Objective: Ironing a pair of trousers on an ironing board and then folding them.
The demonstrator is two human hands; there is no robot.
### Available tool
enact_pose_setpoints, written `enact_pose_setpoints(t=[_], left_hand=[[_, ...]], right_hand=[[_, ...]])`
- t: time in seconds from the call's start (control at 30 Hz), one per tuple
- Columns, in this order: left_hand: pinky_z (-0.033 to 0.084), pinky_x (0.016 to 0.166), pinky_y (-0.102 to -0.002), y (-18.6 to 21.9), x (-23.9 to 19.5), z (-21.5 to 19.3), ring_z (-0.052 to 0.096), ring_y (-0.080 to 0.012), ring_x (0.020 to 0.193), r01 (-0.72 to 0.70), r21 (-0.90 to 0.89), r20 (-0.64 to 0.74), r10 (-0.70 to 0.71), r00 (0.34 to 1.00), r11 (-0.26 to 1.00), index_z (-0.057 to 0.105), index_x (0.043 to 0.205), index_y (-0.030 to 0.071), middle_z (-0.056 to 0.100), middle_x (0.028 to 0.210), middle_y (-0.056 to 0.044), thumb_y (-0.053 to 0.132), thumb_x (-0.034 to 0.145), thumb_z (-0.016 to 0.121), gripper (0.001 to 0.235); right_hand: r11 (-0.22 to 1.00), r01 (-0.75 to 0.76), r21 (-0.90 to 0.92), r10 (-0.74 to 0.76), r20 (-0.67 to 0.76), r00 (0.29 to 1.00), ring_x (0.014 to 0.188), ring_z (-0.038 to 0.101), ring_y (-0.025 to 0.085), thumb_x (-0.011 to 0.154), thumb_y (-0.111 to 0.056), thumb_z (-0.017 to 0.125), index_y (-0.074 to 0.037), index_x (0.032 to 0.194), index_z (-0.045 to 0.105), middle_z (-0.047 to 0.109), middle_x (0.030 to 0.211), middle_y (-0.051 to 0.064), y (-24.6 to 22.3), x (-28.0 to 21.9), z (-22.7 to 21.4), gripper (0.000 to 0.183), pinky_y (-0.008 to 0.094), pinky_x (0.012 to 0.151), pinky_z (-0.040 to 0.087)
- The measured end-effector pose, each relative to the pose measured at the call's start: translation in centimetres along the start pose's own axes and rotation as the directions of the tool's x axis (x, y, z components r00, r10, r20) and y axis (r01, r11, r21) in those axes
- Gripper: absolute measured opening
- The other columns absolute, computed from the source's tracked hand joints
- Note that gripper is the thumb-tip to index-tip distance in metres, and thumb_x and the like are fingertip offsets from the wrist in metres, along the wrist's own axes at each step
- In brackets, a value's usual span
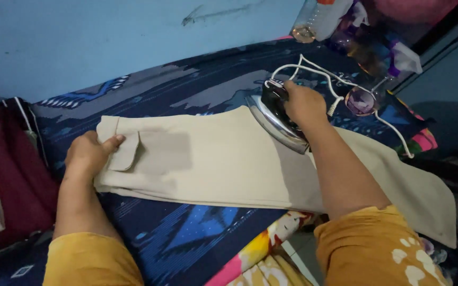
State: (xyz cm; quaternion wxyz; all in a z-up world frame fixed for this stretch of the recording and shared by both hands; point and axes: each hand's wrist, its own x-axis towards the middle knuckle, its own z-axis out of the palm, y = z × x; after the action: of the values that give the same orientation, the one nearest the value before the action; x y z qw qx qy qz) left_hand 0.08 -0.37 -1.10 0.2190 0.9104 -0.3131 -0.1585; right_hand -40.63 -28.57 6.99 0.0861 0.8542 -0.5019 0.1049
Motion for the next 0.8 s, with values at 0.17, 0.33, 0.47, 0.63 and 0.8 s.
enact_pose_setpoints(t=[0.17, 0.33, 0.47, 0.63, 0.8], left_hand=[[0.054, 0.085, -0.050, 0.1, 0.0, -0.2, 0.071, -0.0433, 0.091, 0.014, -0.020, 0.017, -0.013, 1.000, 1.000, 0.071, 0.112, -0.006, 0.074, 0.101, -0.027, 0.057, 0.096, 0.072, 0.065], [0.055, 0.082, -0.049, 0.2, 0.0, -0.1, 0.072, -0.0411, 0.085, 0.032, -0.049, 0.029, -0.031, 0.999, 0.998, 0.071, 0.108, -0.006, 0.074, 0.094, -0.025, 0.056, 0.097, 0.073, 0.063], [0.053, 0.083, -0.051, 0.8, -0.7, -0.6, 0.071, -0.0438, 0.087, 0.062, -0.055, 0.038, -0.060, 0.997, 0.997, 0.072, 0.107, -0.006, 0.074, 0.096, -0.026, 0.054, 0.095, 0.074, 0.061], [0.056, 0.081, -0.052, 0.7, -0.5, -0.5, 0.073, -0.0442, 0.087, 0.051, -0.061, 0.028, -0.049, 0.998, 0.997, 0.070, 0.117, -0.007, 0.074, 0.100, -0.029, 0.051, 0.096, 0.074, 0.063], [0.055, 0.083, -0.053, 0.0, 0.3, 0.0, 0.072, -0.0462, 0.089, 0.021, -0.005, 0.023, -0.021, 1.000, 1.000, 0.069, 0.117, -0.008, 0.074, 0.102, -0.030, 0.057, 0.095, 0.073, 0.069]], right_hand=[[0.999, -0.023, 0.029, 0.019, 0.123, 0.992, 0.094, 0.068, 0.044, 0.089, -0.015, 0.059, -0.014, 0.124, 0.062, 0.073, 0.105, 0.019, 1.5, -4.0, -2.1, 0.035, 0.053, 0.079, 0.053], [0.987, -0.122, -0.104, 0.148, 0.298, 0.943, 0.092, 0.074, 0.036, 0.092, -0.025, 0.064, -0.021, 0.133, 0.058, 0.076, 0.106, 0.013, 3.6, -10.7, -6.2, 0.042, 0.049, 0.078, 0.056], [0.957, -0.220, -0.188, 0.272, 0.324, 0.906, 0.097, 0.072, 0.034, 0.090, -0.024, 0.066, -0.023, 0.129, 0.060, 0.074, 0.109, 0.011, 5.0, -12.4, -6.5, 0.039, 0.045, 0.083, 0.056], [0.964, -0.189, -0.190, 0.223, 0.180, 0.958, 0.093, 0.072, 0.041, 0.089, -0.030, 0.065, -0.019, 0.128, 0.061, 0.076, 0.104, 0.016, 5.5, -9.7, -3.8, 0.040, 0.052, 0.077, 0.056], [0.983, -0.151, -0.101, 0.166, 0.164, 0.972, 0.094, 0.070, 0.042, 0.088, -0.017, 0.066, -0.015, 0.136, 0.058, 0.074, 0.104, 0.018, 4.5, -7.0, -3.6, 0.049, 0.050, 0.079, 0.054]])
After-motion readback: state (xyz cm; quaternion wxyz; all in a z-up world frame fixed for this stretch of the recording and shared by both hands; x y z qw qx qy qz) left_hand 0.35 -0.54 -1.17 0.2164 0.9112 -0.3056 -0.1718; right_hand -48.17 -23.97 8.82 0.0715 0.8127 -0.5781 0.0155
